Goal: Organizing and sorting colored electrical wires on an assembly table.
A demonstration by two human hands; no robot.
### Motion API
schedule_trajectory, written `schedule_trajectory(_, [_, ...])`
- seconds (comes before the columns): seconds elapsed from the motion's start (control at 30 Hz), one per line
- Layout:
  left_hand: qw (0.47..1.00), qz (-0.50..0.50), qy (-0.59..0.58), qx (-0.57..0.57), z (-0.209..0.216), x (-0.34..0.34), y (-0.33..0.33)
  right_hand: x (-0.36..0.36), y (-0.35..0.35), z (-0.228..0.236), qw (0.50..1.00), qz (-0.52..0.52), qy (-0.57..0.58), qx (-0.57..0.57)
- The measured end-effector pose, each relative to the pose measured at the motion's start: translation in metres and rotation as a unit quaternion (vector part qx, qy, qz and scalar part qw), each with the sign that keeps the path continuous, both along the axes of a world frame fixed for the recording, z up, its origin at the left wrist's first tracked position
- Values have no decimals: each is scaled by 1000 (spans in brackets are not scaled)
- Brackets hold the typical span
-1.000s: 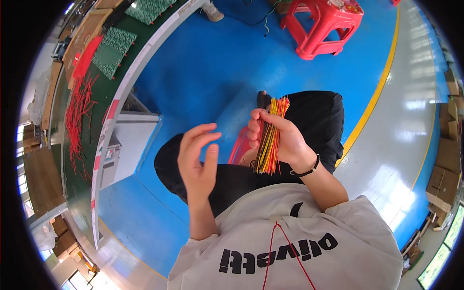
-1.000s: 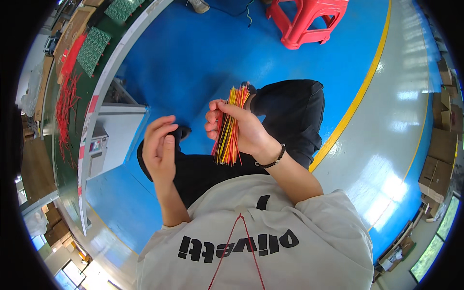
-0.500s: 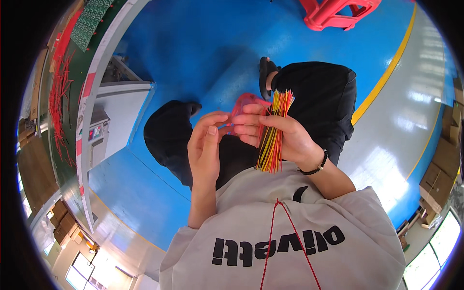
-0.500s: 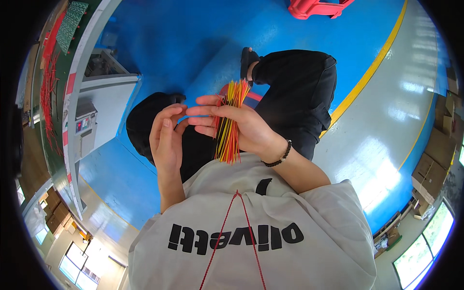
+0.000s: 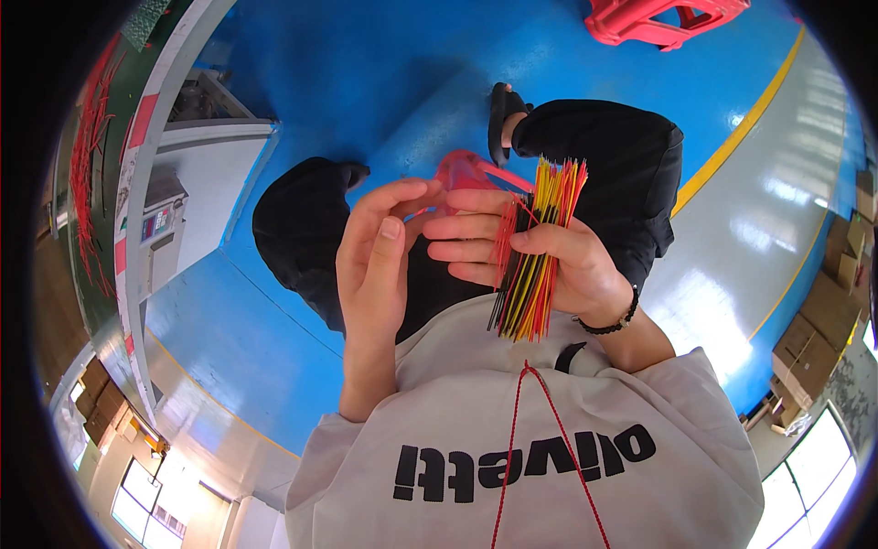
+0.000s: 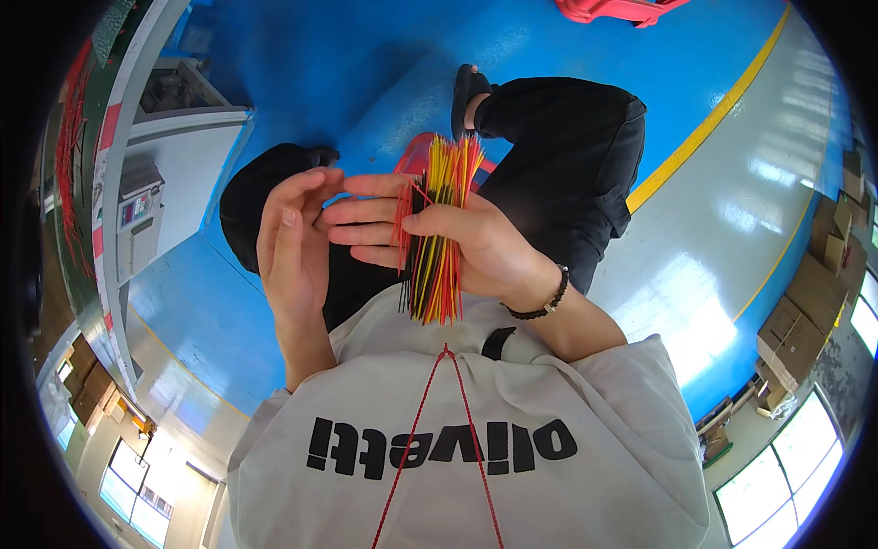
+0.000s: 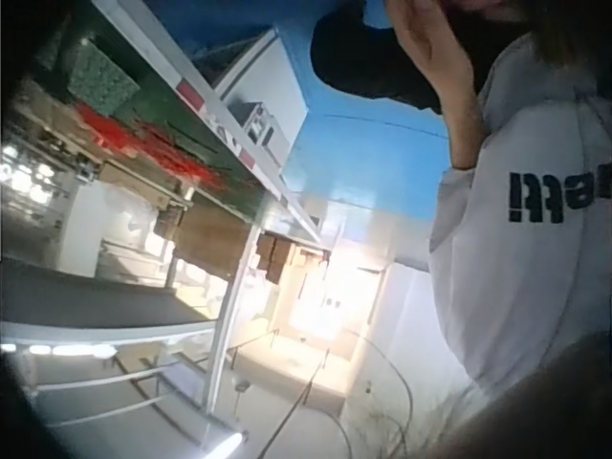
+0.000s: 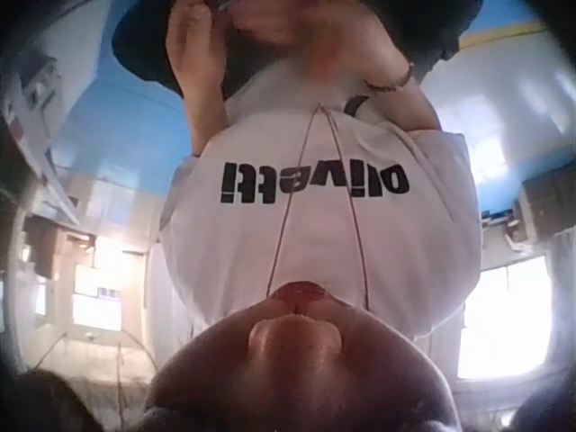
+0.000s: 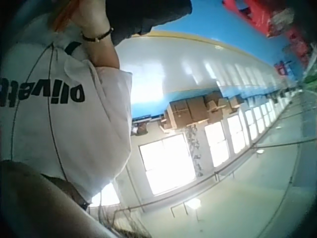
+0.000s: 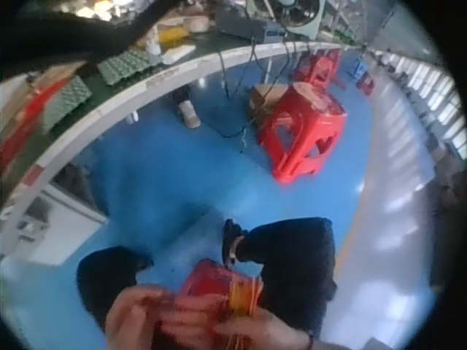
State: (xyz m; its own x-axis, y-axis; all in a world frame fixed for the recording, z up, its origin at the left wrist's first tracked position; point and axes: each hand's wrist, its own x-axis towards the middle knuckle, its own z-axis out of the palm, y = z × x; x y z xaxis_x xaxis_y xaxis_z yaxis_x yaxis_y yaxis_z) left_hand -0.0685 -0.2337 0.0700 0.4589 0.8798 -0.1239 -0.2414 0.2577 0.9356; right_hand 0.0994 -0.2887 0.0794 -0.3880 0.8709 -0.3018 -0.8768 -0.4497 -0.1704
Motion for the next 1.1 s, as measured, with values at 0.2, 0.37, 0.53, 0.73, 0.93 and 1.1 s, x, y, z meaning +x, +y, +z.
schedule_trajectory(0.2, [974,-14,-118,-193,-19,12,-6,-2,-7,-9,996,11,-85,40])
schedule_trajectory(0.37, [900,-75,-252,-347,-25,30,-11,-1,-14,-18,996,-2,-92,13])
schedule_trajectory(0.53, [897,-66,-205,-386,-26,38,-13,2,-15,-15,983,1,-182,-12])
schedule_trajectory(0.73, [837,-156,-288,-438,-46,40,-15,0,-21,-13,969,3,-249,-11])
schedule_trajectory(0.93, [807,-194,-317,-460,-63,41,-15,3,-21,-8,951,55,-303,-41])
schedule_trajectory(1.1, [820,-192,-309,-441,-54,47,-15,11,-28,-14,960,47,-269,-66])
